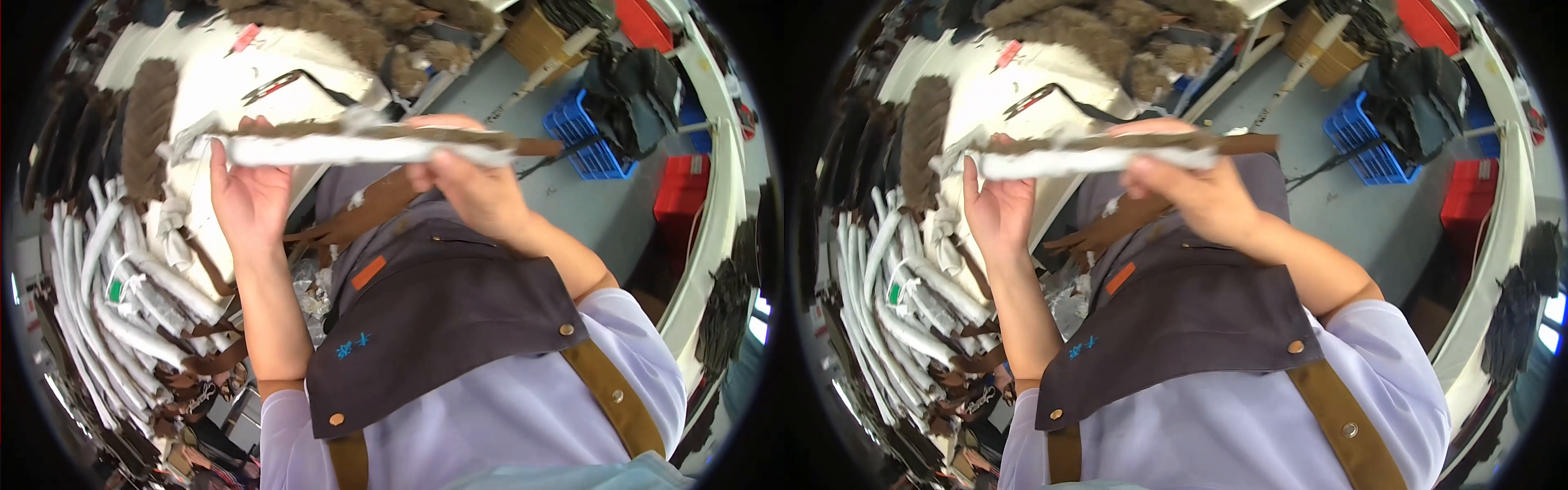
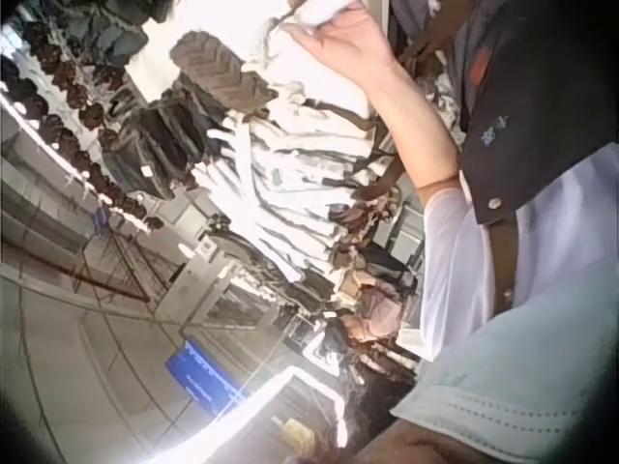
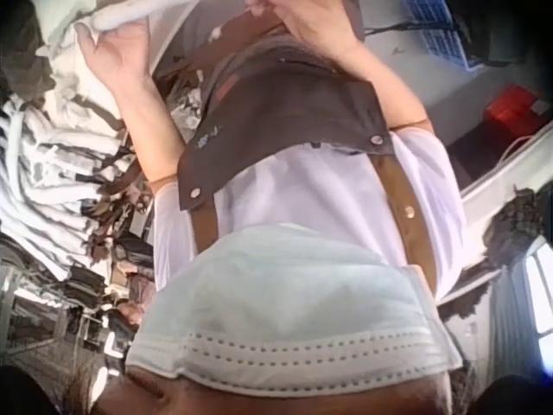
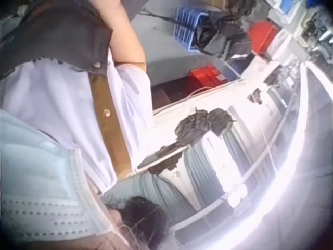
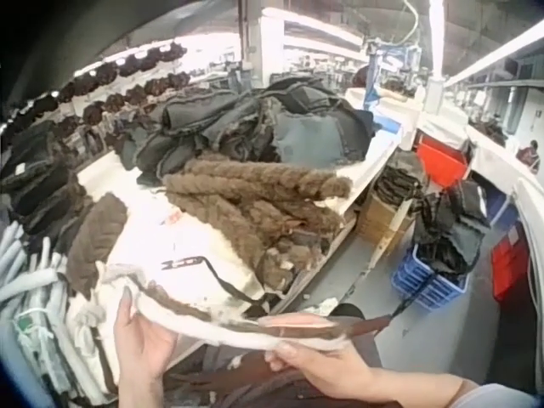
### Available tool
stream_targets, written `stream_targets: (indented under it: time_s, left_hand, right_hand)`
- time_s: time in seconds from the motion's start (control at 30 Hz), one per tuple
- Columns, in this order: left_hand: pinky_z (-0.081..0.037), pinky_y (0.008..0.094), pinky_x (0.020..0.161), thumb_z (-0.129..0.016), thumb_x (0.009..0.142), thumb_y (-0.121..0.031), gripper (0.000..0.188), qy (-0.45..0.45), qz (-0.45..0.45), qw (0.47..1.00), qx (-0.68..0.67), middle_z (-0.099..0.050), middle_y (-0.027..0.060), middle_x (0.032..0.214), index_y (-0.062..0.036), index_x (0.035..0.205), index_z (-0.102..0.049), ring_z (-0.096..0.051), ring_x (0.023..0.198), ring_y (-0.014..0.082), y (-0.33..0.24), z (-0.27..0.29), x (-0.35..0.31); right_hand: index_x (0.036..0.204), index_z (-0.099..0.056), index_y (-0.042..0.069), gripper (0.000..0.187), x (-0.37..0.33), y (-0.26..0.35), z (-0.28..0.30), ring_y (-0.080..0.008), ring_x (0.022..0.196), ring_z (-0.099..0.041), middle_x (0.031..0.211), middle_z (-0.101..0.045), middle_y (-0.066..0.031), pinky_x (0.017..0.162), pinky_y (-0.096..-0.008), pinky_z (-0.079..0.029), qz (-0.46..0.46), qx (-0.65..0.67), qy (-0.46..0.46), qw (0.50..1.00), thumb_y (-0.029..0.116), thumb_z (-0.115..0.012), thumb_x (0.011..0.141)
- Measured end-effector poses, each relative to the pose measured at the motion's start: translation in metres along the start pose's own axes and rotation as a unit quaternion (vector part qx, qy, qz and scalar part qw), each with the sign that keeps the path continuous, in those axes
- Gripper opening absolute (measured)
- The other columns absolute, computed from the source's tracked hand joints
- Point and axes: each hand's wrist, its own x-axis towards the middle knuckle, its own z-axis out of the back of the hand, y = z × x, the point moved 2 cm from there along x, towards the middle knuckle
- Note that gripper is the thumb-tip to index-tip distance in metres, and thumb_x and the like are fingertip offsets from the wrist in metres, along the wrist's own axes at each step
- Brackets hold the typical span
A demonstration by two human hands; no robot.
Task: The worker is assembling fur collars by attaching fur trim to straps and foam tubes using small scissors for trimming.
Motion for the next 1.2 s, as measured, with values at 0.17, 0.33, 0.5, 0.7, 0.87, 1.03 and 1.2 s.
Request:
stream_targets:
  time_s: [0.17, 0.33, 0.5, 0.7, 0.87, 1.03, 1.2]
  left_hand:
    - [-0.041, 0.0412, 0.093, -0.044, 0.093, -0.02, 0.023, 0.004, -0.119, 0.993, 0.001, -0.057, 0.0106, 0.097, 0.0006, 0.101, -0.05, -0.054, 0.098, 0.023, -0.058, 0.046, 0.018]
    - [-0.043, 0.0395, 0.085, -0.039, 0.095, -0.024, 0.021, 0.053, -0.133, 0.988, 0.064, -0.049, 0.0044, 0.082, -0.0047, 0.101, -0.046, -0.05, 0.076, 0.0185, -0.037, 0.01, 0.003]
    - [-0.036, 0.0236, 0.054, -0.045, 0.092, -0.036, 0.033, 0.138, -0.117, 0.971, 0.157, -0.041, 0.0005, 0.074, -0.0066, 0.107, -0.042, -0.038, 0.06, 0.0088, -0.039, -0.034, -0.026]
    - [-0.033, 0.0199, 0.042, -0.048, 0.091, -0.035, 0.04, 0.173, -0.133, 0.839, 0.498, -0.049, 0.0085, 0.065, 0.0003, 0.107, -0.041, -0.04, 0.047, 0.0075, -0.041, -0.076, -0.056]
    - [-0.036, 0.0221, 0.043, -0.047, 0.091, -0.037, 0.04, 0.198, -0.136, 0.887, 0.394, -0.048, 0.0075, 0.069, -0.0015, 0.108, -0.04, -0.04, 0.047, 0.0096, -0.018, -0.088, -0.047]
    - [-0.047, 0.0299, 0.067, -0.04, 0.091, -0.047, 0.052, 0.211, -0.148, 0.868, 0.424, -0.054, 0.011, 0.094, 0.0001, 0.115, -0.041, -0.056, 0.08, 0.0183, 0.0, -0.12, -0.002]
    - [-0.042, 0.0348, 0.085, -0.035, 0.093, -0.044, 0.051, 0.267, -0.094, 0.874, 0.395, -0.053, 0.0151, 0.114, -0.0027, 0.122, -0.042, -0.052, 0.103, 0.0209, 0.032, -0.085, 0.013]
  right_hand:
    - [0.117, -0.047, 0.004, 0.035, -0.003, 0.004, 0.04, -0.0101, 0.072, -0.043, 0.08, -0.051, -0.0015, 0.067, -0.0264, -0.037, -0.034, 0.117, -0.089, 0.988, 0.022, -0.053, 0.088]
    - [0.12, -0.047, 0.012, 0.058, -0.039, -0.027, 0.084, -0.0181, 0.091, -0.049, 0.102, -0.053, -0.0085, 0.082, -0.0357, -0.04, -0.213, 0.202, 0.079, 0.953, 0.05, -0.06, 0.078]
    - [0.122, -0.045, 0.003, 0.07, -0.055, -0.005, 0.118, -0.0182, 0.1, -0.05, 0.109, -0.053, -0.0097, 0.086, -0.0307, -0.04, -0.206, 0.133, 0.05, 0.968, 0.057, -0.054, 0.078]
    - [0.114, -0.052, 0.002, 0.035, -0.016, 0.021, 0.052, -0.0105, 0.095, -0.051, 0.096, -0.056, -0.0043, 0.084, -0.0271, -0.041, -0.201, -0.202, 0.044, 0.957, 0.021, -0.059, 0.084]
    - [0.112, -0.053, 0.001, 0.037, 0.031, 0.021, -0.031, -0.0134, 0.095, -0.052, 0.097, -0.057, -0.0046, 0.084, -0.0278, -0.042, -0.034, -0.151, 0.132, 0.979, 0.015, -0.065, 0.08]
    - [0.09, -0.06, 0.002, 0.03, 0.061, 0.004, -0.072, -0.0143, 0.078, -0.057, 0.081, -0.061, -0.0068, 0.071, -0.0286, -0.046, -0.151, -0.184, 0.263, 0.935, 0.031, -0.063, 0.081]
    - [0.075, -0.057, 0.001, 0.033, 0.103, 0.055, -0.006, -0.0145, 0.067, -0.051, 0.069, -0.056, -0.0027, 0.065, -0.0284, -0.043, 0.081, 0.09, 0.006, 0.993, 0.027, -0.047, 0.091]
